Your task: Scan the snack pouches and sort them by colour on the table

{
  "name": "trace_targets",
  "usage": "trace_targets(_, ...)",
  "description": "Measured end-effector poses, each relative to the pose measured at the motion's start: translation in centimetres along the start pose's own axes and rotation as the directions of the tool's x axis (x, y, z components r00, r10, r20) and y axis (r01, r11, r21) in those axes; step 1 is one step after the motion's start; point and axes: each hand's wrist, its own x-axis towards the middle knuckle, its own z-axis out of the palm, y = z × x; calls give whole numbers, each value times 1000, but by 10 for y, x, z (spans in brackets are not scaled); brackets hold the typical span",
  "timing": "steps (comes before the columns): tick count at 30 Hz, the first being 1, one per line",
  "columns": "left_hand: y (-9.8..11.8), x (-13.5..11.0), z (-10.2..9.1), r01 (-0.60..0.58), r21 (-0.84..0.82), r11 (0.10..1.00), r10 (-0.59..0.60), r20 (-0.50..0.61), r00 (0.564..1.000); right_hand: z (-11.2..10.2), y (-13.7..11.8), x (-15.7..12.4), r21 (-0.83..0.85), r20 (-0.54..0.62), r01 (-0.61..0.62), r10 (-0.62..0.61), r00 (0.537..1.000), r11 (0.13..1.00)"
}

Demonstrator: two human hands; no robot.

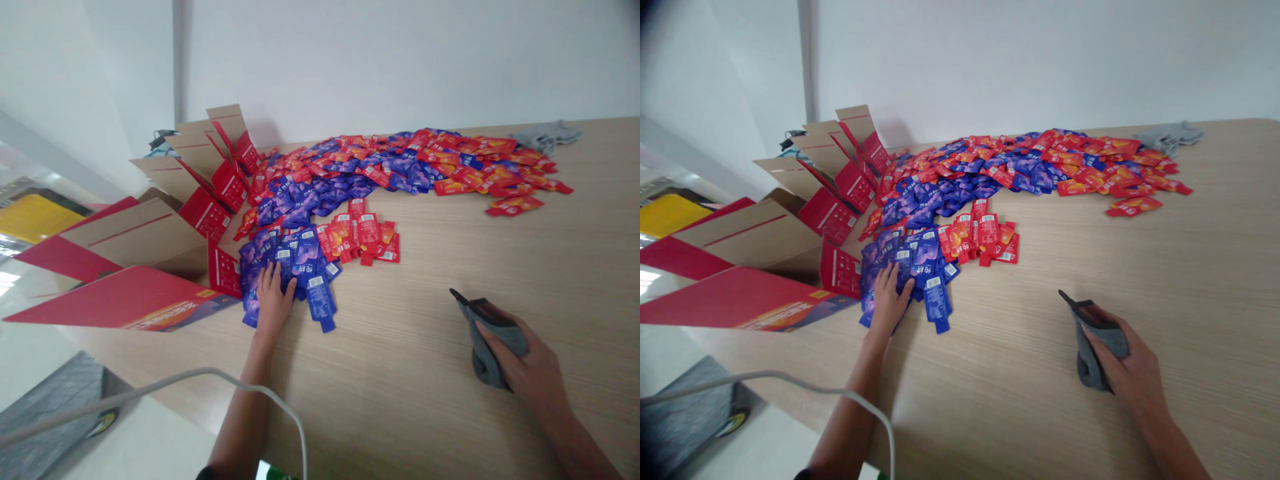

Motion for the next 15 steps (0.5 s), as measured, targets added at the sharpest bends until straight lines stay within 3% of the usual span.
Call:
trace_targets(5,9,-3,-3,-45,31,998,46,-39,998,0,0,-1,22,14,25,-25,1000,999)
trace_targets(8,30,-2,-10,-99,15,995,100,-96,990,1,1,-1,30,22,22,-23,1000,999)
trace_targets(12,86,5,-12,-220,-106,970,210,-97,973,2,1,1,39,24,31,-32,999,999)
trace_targets(15,141,17,-3,-331,-240,913,336,-20,942,3,-1,0,50,12,55,-56,998,997)
